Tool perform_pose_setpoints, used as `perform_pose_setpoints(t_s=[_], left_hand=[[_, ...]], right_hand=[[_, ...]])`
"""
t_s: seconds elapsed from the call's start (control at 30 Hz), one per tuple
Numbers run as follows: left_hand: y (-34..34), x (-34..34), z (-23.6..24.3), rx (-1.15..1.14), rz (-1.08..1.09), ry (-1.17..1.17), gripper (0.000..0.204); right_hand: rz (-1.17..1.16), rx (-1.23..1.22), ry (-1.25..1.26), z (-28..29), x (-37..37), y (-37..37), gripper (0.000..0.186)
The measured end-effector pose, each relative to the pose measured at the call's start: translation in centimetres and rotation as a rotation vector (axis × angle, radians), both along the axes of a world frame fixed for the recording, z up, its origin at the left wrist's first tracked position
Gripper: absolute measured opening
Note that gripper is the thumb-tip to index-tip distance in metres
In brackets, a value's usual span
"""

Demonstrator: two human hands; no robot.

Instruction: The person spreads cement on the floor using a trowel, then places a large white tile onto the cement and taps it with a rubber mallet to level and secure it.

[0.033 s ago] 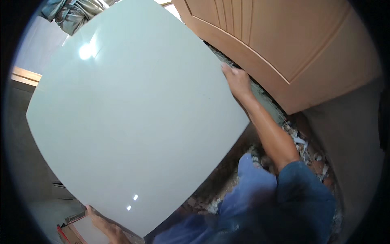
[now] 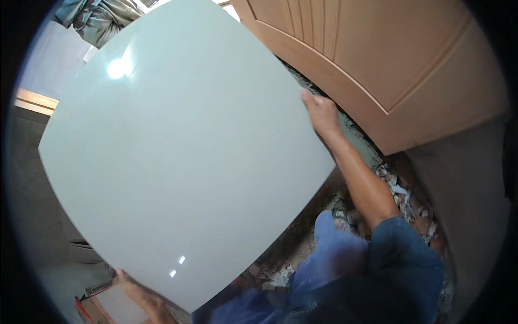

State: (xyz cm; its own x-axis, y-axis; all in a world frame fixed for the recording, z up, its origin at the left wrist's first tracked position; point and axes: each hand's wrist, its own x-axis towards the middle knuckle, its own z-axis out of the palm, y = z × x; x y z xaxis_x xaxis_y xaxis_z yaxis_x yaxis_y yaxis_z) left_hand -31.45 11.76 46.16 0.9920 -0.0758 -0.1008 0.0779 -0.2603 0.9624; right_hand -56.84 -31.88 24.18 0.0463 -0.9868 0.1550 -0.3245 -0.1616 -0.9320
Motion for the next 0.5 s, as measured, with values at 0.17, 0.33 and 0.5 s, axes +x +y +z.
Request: perform_pose_setpoints(t_s=[0.17,0.33,0.5], left_hand=[[-4.0,-1.5,-11.3,0.056,0.131,0.036,0.071],[-3.9,-3.3,-23.1,0.013,0.157,0.177,0.065],[-2.6,-3.8,-28.7,0.03,0.156,0.303,0.062]], right_hand=[[-0.027,0.169,0.185,-6.8,-6.2,-0.9,0.054],[-0.004,0.171,0.309,-9.1,-9.8,-1.1,0.054],[-0.04,0.286,0.389,-11.5,-11.2,0.2,0.057]])
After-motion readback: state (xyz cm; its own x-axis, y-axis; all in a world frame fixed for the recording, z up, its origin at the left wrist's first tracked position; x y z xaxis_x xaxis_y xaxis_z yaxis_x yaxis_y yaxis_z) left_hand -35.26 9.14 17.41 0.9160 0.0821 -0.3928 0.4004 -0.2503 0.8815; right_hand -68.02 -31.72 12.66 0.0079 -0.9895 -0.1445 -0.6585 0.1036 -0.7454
